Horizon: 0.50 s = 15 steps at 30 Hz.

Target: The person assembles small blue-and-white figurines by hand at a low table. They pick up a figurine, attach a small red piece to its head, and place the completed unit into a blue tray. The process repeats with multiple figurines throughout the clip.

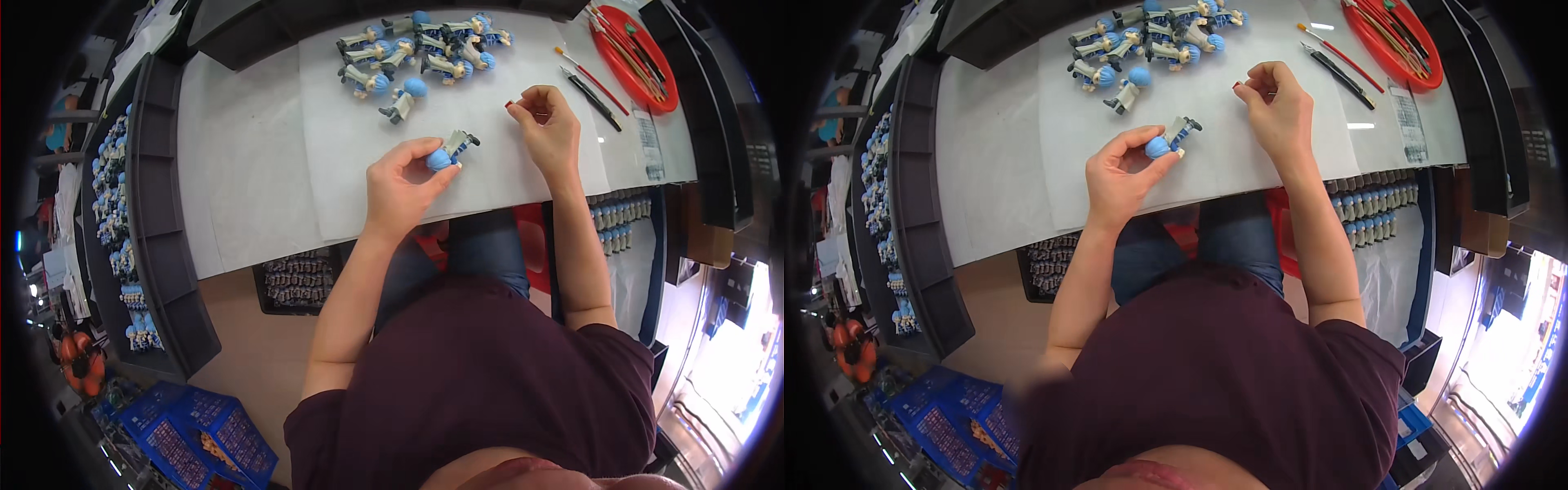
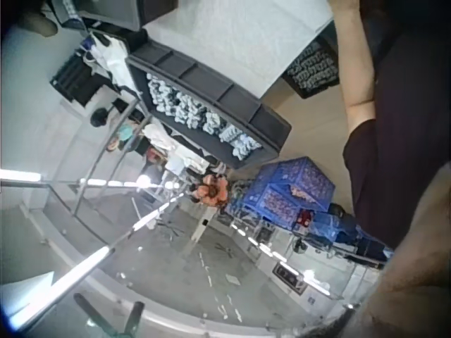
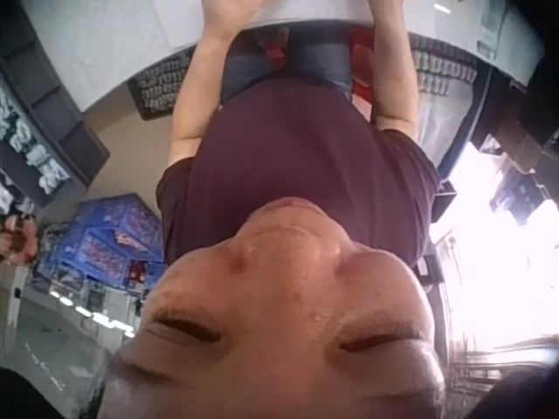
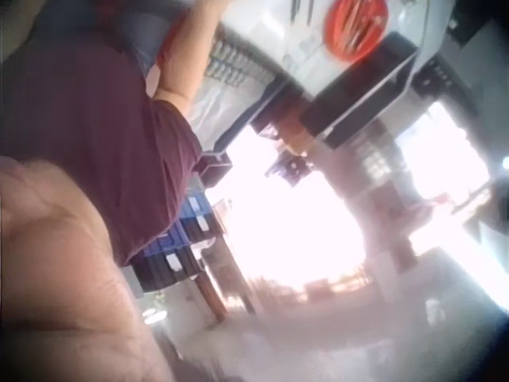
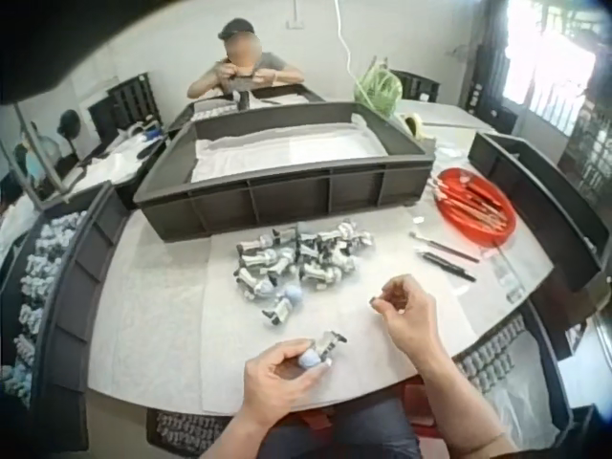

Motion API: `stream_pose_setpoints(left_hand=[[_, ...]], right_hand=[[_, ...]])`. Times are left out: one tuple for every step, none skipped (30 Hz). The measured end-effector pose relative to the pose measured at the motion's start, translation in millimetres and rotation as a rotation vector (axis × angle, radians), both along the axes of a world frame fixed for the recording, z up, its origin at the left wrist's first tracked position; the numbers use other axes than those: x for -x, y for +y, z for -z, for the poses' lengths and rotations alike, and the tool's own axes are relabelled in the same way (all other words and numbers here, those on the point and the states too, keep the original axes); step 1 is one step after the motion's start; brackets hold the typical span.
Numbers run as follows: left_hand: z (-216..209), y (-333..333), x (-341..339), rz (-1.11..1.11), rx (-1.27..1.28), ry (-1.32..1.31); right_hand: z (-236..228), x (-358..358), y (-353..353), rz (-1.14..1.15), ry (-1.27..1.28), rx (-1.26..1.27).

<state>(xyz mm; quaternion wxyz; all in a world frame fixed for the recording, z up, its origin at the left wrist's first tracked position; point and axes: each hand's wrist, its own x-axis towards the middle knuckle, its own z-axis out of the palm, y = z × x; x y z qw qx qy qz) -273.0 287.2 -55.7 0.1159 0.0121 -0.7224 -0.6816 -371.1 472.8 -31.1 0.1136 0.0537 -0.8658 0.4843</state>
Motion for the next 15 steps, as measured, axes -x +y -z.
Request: stream_pose_setpoints(left_hand=[[1, -1, 0, -0.001, 0.017, 0.015], [2, -2, 0, 0.001, 0.025, 0.031], [2, -2, 1, 0.003, 0.033, 0.047], [3, -2, 0, 0.006, 0.038, 0.062], [3, -3, -1, 0.006, 0.048, 0.065], [3, -4, -1, 0.008, 0.058, 0.069], [2, -4, -1, 0.009, 0.068, 0.074], [1, -4, -1, 0.013, 0.08, 0.082], [1, -4, -1, 0.018, 0.092, 0.09], [0, -5, -1, 0.019, 0.104, 0.099], [0, -4, -1, 0.019, 0.08, 0.096], [-1, -3, -1, 0.02, 0.055, 0.093], [-1, -2, -1, 0.018, 0.03, 0.092], [-1, -2, 0, 0.016, 0.041, 0.093], [-1, -2, 0, 0.014, 0.053, 0.094]], right_hand=[[3, 0, 1, 0.003, -0.025, -0.021], [4, -2, 1, 0.011, 0.076, -0.086], [2, -3, 1, 0.02, 0.177, -0.151], [1, -5, 2, 0.029, 0.276, -0.219], [1, -8, 2, -0.007, 0.252, -0.161], [0, -11, 1, -0.042, 0.229, -0.103], [0, -15, 0, -0.076, 0.208, -0.045], [0, -19, 0, -0.113, 0.192, -0.004], [0, -25, -1, -0.149, 0.176, 0.037], [1, -29, -3, -0.189, 0.161, 0.079], [2, -33, -3, -0.219, 0.162, 0.089], [3, -37, -4, -0.25, 0.164, 0.1], [4, -40, -5, -0.282, 0.168, 0.108], [3, -44, -7, -0.294, 0.178, 0.119], [3, -46, -8, -0.307, 0.183, 0.121]])
